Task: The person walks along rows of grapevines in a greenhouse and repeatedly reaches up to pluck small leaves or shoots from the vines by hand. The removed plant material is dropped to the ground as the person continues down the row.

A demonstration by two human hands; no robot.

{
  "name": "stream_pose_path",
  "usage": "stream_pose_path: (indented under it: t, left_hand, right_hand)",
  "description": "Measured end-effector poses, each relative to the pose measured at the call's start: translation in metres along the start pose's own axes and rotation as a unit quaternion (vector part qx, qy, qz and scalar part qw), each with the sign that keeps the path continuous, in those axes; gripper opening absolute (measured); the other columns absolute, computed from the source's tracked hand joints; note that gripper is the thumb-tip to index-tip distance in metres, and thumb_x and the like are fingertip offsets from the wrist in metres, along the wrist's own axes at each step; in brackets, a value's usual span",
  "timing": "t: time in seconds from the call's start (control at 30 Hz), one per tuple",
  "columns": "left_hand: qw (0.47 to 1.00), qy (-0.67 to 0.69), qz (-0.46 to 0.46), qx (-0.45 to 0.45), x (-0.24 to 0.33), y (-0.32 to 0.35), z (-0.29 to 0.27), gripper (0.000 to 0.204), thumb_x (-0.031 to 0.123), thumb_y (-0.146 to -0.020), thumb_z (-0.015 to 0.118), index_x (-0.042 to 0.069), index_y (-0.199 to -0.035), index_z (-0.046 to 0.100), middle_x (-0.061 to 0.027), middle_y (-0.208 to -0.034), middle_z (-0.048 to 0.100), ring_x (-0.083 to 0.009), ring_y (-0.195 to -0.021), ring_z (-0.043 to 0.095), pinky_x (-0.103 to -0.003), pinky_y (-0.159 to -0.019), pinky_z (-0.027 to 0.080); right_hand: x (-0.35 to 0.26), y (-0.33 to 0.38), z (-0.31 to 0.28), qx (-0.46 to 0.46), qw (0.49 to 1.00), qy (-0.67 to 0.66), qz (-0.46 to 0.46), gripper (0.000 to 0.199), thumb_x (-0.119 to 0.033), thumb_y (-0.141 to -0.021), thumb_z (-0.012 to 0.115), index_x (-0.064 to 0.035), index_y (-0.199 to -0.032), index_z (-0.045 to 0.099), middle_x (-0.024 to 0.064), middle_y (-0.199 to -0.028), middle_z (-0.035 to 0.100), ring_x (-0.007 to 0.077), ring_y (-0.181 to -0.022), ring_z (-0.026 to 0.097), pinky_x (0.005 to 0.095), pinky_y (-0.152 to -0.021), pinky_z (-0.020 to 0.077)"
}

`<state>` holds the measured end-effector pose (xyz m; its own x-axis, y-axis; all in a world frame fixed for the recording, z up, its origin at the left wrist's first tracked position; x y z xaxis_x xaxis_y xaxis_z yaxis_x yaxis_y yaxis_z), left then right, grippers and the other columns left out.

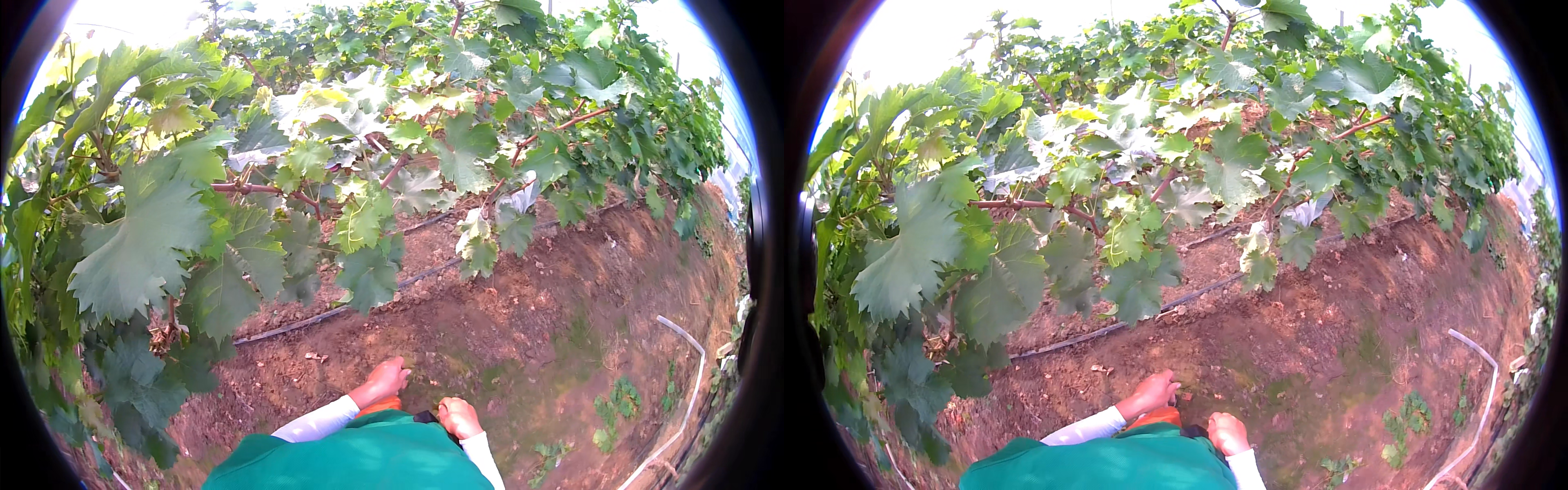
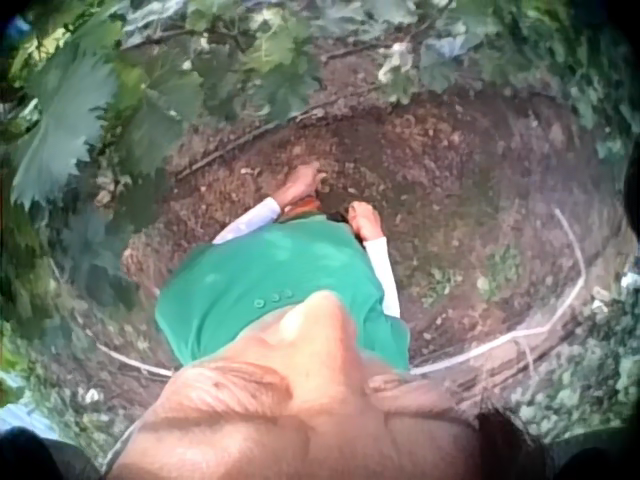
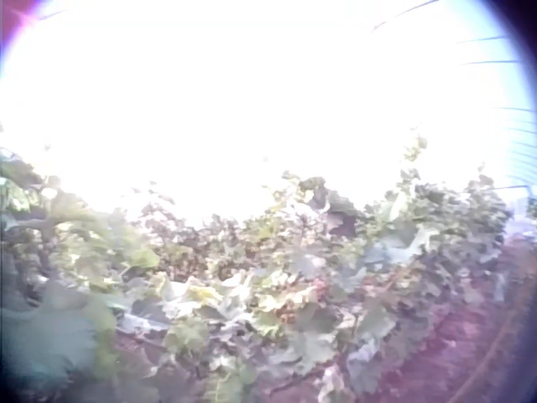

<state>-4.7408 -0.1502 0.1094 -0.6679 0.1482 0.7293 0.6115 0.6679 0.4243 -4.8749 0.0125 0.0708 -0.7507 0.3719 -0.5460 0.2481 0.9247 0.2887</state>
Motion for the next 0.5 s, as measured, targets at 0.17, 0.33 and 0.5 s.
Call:
stream_pose_path:
  t: [0.17, 0.33, 0.5]
  left_hand:
    - [0.987, -0.117, 0.095, -0.06, 0.02, -0.001, 0.012, 0.028, 0.029, -0.096, 0.058, 0.001, -0.095, 0.056, -0.0187, -0.081, 0.068, -0.0381, -0.075, 0.067, -0.051, -0.069, 0.05]
    - [0.931, -0.316, 0.148, -0.111, 0.081, -0.003, 0.02, 0.037, 0.034, -0.096, 0.06, 0.001, -0.112, 0.054, -0.0205, -0.09, 0.07, -0.0381, -0.086, 0.07, -0.048, -0.072, 0.055]
    - [0.855, -0.419, 0.284, -0.11, 0.182, -0.002, 0.031, 0.041, 0.029, -0.095, 0.059, -0.002, -0.121, 0.053, -0.0141, -0.073, 0.068, -0.0338, -0.07, 0.07, -0.044, -0.057, 0.053]
  right_hand:
    - [-0.008, 0.006, -0.013, 0.04, 0.999, -0.024, -0.018, 0.025, -0.023, -0.089, 0.062, -0.0083, -0.109, 0.064, 0.0185, -0.102, 0.066, 0.0395, -0.099, 0.063, 0.0488, -0.083, 0.0517]
    - [-0.011, 0.007, -0.022, 0.07, 0.997, -0.01, -0.029, 0.047, -0.024, -0.089, 0.064, -0.0036, -0.13, 0.055, 0.0212, -0.125, 0.059, 0.0408, -0.113, 0.058, 0.0469, -0.093, 0.0499]
    - [-0.004, 0.011, -0.011, 0.047, 0.998, -0.02, -0.033, 0.045, -0.026, -0.089, 0.063, -0.0035, -0.127, 0.057, 0.0214, -0.121, 0.061, 0.0396, -0.11, 0.06, 0.0466, -0.093, 0.0501]
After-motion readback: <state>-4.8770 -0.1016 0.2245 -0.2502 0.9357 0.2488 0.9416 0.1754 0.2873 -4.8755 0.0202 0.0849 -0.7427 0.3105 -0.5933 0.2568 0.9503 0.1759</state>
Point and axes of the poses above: each hand's wrist, its own y-axis away from the middle knuckle, its own z-axis out of the palm, x = y × z, the point moved 9 cm from there along -y, towards the middle knuckle
